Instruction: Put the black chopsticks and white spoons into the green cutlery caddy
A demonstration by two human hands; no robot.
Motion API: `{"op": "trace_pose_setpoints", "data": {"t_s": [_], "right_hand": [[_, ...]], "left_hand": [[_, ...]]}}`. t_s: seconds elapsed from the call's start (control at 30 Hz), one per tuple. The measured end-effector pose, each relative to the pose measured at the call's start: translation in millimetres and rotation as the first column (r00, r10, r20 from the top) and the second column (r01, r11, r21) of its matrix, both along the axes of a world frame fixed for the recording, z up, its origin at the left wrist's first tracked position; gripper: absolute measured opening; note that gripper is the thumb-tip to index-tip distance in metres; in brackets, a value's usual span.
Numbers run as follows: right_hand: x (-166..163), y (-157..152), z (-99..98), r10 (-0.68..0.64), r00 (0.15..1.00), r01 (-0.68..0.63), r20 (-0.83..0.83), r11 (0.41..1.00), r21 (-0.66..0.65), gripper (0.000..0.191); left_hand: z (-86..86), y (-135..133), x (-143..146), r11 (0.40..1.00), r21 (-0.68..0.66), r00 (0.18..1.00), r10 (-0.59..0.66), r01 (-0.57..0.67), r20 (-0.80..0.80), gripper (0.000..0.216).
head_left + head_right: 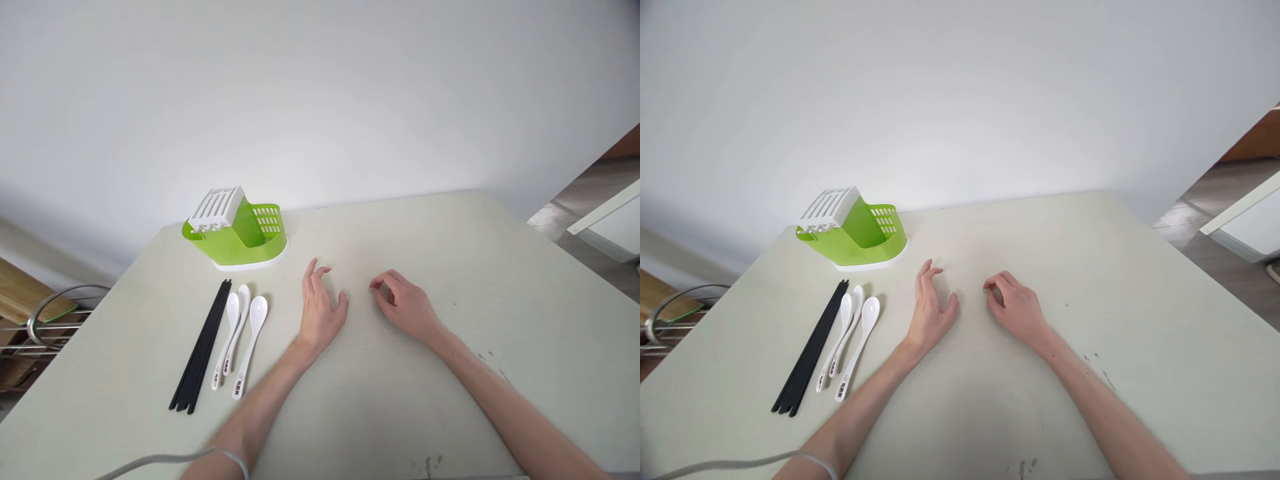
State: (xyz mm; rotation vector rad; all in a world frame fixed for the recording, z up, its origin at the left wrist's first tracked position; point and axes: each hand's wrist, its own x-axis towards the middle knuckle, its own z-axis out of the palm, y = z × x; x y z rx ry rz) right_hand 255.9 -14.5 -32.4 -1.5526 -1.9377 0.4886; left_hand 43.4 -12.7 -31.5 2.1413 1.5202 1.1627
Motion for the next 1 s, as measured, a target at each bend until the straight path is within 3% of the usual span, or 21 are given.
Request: {"op": "trace_pose_setpoints", "data": {"t_s": [0.17,0.3,0.4,0.53,0.67,1.0], "right_hand": [[0,1,-0.9,-0.003,1.000,0.003,0.010,1.000,0.001,0.012],[1,3,-3.2,0.003,1.000,-0.003,-0.006,1.000,0.007,0.016],[1,3,-4.8,0.019,1.000,-0.019,-0.013,1.000,0.019,0.017],[1,4,-6.3,0.034,0.999,-0.034,-0.013,0.999,0.032,0.016],[1,5,-7.6,0.039,0.999,-0.038,-0.022,0.998,0.044,0.017],[0,8,-10.7,0.038,0.998,-0.034,-0.057,0.998,0.054,0.016]], "left_hand": [[24.2,1,-2,0.988,0.157,0.997,0.026,-0.015,-0.070,0.051],[69.9,13,-21,0.944,0.314,0.988,0.132,-0.099,-0.084,0.053],[104.9,28,-44,0.891,0.392,0.955,0.284,-0.229,-0.087,0.057],[133.9,48,-74,0.826,0.460,0.903,0.416,-0.327,-0.106,0.063],[139.7,63,-97,0.818,0.446,0.874,0.465,-0.364,-0.139,0.069],[118.9,81,-124,0.840,0.344,0.813,0.516,-0.419,-0.269,0.069]]}}
